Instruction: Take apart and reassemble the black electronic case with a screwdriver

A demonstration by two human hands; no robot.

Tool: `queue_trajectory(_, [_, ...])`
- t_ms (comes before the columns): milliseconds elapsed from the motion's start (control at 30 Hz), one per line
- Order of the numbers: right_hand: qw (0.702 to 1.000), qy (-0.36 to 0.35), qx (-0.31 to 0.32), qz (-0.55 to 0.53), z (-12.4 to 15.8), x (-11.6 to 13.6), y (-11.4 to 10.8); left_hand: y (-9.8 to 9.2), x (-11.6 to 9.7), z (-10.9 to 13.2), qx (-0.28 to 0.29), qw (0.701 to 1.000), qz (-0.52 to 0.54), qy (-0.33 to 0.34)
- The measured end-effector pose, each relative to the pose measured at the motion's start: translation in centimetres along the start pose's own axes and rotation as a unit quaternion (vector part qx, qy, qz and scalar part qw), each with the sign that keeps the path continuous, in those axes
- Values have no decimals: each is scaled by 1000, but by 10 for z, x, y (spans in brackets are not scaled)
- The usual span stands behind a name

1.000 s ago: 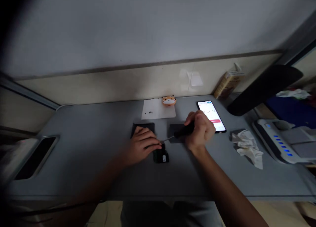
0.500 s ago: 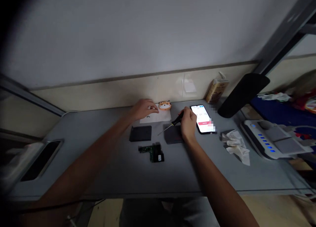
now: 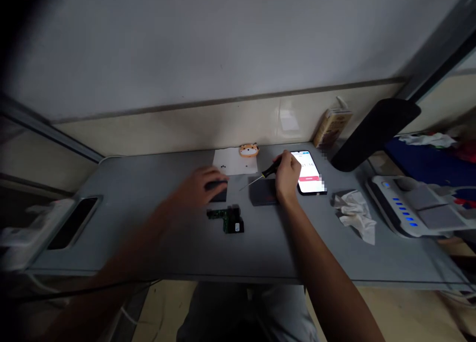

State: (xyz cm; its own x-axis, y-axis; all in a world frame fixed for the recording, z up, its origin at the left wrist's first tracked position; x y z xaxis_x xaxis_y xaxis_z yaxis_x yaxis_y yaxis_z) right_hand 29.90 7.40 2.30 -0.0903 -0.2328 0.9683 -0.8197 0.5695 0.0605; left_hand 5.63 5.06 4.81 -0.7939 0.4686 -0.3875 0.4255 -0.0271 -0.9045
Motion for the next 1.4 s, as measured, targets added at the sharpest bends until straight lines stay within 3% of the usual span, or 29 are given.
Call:
queue_trajectory(133, [1000,-9,3,6,1,1,2,12,0,63,29,999,-18,-18])
queue_trajectory(267, [1000,-10,3,8,2,1,3,29,7,89,44,998,-46,-29])
queue_trajectory(367, [1000,-19,4,11,3,0,2,26,11,83,31,998,-55,-28])
queue_trajectory(533, [1000,-27,0,15,4,1,0,-3,11,56,39,998,-37,12])
queue_trajectory(667, [999,-40,-8,34,5,7,-1,-18,20,43,0,1000,-8,-10])
queue_trajectory(867, [975,-213,-2,66,25,40,-3,-2,32,48,-29,999,-15,-11])
queue_trajectory(1000, [939,-331,94,14,51,60,-1,9,17,55,-26,999,1,41])
queue_trajectory(1133, [874,-448,185,-13,71,74,2,23,-5,61,-5,995,-27,94])
queue_trajectory(1233, [859,-463,218,-29,76,77,4,32,-11,63,8,994,-49,101])
queue_trajectory(1400, [834,-482,268,-12,85,78,10,35,-4,63,14,995,-46,91])
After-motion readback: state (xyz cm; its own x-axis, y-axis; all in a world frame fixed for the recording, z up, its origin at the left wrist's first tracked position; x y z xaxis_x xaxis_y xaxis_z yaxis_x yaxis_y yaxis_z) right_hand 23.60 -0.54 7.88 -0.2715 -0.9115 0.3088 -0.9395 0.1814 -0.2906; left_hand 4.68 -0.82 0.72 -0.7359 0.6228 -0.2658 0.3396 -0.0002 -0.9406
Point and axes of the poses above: each hand's wrist, its own z-axis away from the middle knuckle, its own y-axis out of the palm, x = y × z, the point moved 4 cm from there along -z, towards the middle knuckle, and after that the axes turned 10 degrees about -y, right-handed, at the moved point
